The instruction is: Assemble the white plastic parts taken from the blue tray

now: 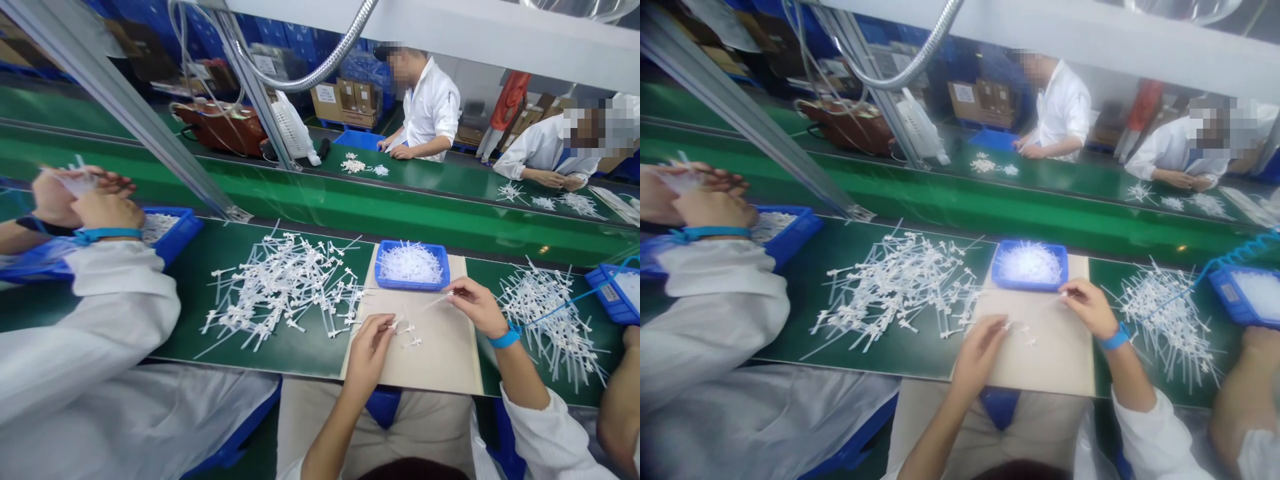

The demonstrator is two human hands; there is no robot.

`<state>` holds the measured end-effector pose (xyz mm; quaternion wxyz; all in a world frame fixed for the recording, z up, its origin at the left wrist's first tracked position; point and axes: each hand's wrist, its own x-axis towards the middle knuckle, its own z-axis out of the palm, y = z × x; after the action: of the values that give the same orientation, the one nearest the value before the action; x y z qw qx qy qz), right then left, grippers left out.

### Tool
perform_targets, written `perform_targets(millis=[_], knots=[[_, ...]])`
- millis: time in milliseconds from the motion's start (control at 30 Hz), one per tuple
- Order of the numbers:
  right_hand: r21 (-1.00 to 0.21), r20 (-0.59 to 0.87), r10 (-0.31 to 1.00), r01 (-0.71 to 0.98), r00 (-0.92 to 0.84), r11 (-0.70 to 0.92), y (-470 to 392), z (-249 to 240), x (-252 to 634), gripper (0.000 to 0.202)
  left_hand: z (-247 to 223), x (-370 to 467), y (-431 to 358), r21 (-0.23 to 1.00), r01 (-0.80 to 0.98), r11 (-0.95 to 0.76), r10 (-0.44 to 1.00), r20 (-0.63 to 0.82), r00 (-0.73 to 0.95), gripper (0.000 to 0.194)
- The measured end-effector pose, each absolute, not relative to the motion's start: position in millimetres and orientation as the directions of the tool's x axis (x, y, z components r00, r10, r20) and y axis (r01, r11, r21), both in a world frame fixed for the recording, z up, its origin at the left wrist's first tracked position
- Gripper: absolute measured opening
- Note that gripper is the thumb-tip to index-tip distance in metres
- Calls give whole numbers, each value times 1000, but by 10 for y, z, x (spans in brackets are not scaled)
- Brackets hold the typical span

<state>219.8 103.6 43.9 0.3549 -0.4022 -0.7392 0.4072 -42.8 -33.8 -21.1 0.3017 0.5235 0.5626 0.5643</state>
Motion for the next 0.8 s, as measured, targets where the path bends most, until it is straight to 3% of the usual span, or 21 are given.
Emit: perform_targets(millis=[233,467,600,800], knots=[[-995,-55,725,96,-686,15,1070,235,1755,35,-205,-485,-398,957,245,-154,951,211,-226,32],[-941,-207,689,-52,-694,-334,916,-34,1596,40,-246,-487,-421,995,100,-28,937,62,-344,41],[-925,-193,721,-121,-666,-360,892,-74,1559,40,-328,-494,-444,998,-58,23,888,-47,-458,51],[-930,-143,722,-159,-677,-333,883,-126,1515,42,-352,-570,-493,987,-157,28,881,-98,-463,44]])
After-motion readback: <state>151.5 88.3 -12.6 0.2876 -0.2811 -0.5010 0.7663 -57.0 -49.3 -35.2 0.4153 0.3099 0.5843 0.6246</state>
